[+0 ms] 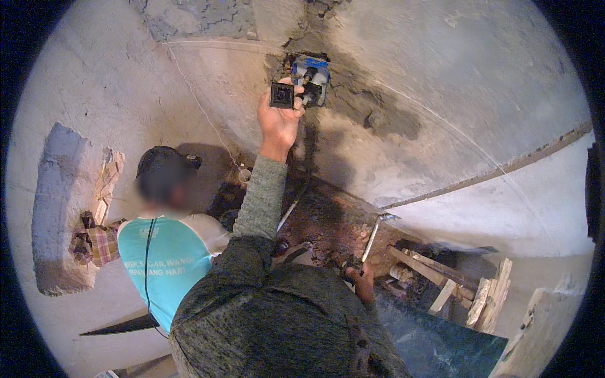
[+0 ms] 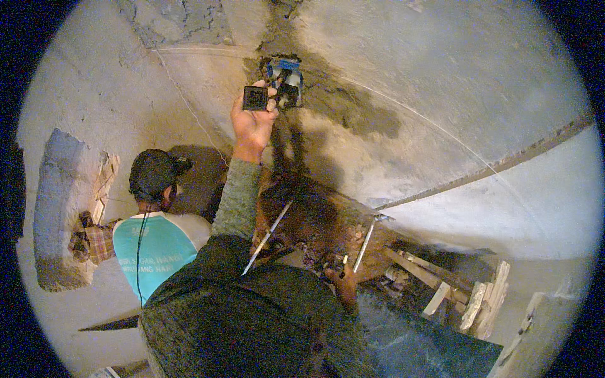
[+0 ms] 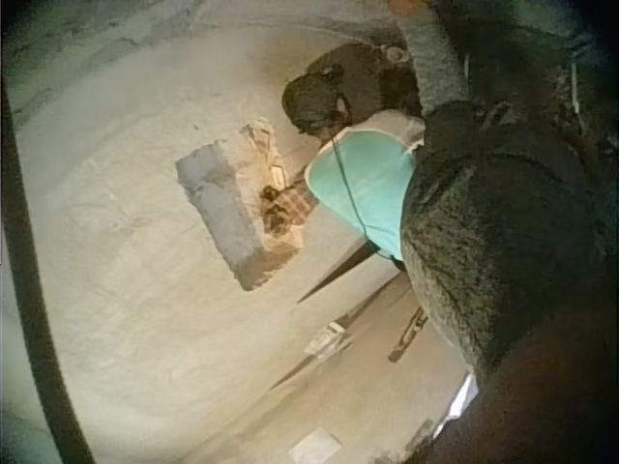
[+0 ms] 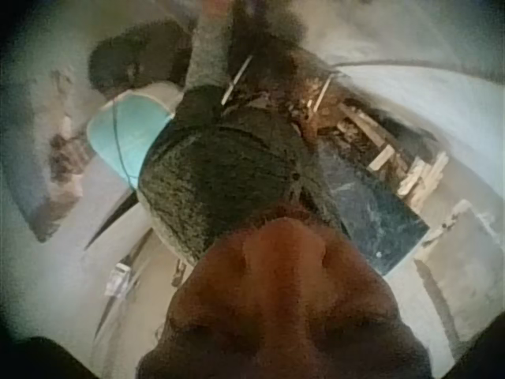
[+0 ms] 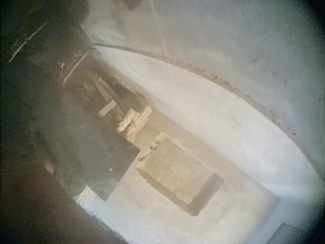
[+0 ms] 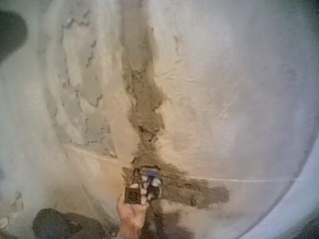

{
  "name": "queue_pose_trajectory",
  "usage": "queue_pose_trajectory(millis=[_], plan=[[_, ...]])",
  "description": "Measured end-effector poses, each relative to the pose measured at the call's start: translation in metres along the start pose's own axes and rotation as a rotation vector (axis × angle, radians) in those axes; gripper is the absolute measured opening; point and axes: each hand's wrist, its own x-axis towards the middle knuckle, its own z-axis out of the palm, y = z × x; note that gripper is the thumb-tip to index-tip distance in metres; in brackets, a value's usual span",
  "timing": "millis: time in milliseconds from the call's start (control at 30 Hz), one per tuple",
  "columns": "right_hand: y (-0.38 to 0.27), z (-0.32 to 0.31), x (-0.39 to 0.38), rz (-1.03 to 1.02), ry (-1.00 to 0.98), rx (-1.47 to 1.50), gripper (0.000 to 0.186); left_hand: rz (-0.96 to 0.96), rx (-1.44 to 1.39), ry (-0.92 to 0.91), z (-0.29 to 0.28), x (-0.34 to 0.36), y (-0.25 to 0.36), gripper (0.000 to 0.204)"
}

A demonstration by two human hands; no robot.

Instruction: The person measures a dark stone tile with a tape measure, marks it with a pencil, and works on an electrical outlet box on a wall.

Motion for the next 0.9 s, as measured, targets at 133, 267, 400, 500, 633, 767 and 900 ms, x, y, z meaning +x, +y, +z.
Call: queue_pose_trajectory(millis=[133,267,400,500,633,767,900], plan=[[0.006,-0.012,0.009,0.037,-0.028,-0.029,0.053,0.067,0.063,0.039,0.013,-0.003,0.001,0.041],[0.011,-0.027,0.023,0.049,-0.034,-0.049,0.06,0.164,0.202,0.061,0.017,-0.01,0.005,0.042],[-0.027,-0.028,0.022,0.032,-0.04,0.074,0.066,0.266,0.429,0.104,0.028,-0.009,0.0,0.044],[-0.038,-0.043,0.022,0.031,-0.006,-0.071,0.071,0.275,0.475,0.099,0.028,-0.007,-0.006,0.045],[-0.002,-0.071,0.039,0.011,0.003,-0.068,0.056,0.309,0.541,0.05,0.026,-0.004,-0.018,0.046],[-0.005,-0.072,0.039,0.004,0.015,-0.134,0.062,0.372,0.557,0.09,0.024,-0.001,-0.025,0.047],[0.016,-0.08,0.046,-0.008,0.033,-0.187,0.068,0.425,0.574,0.035,0.028,0.002,-0.032,0.048]])
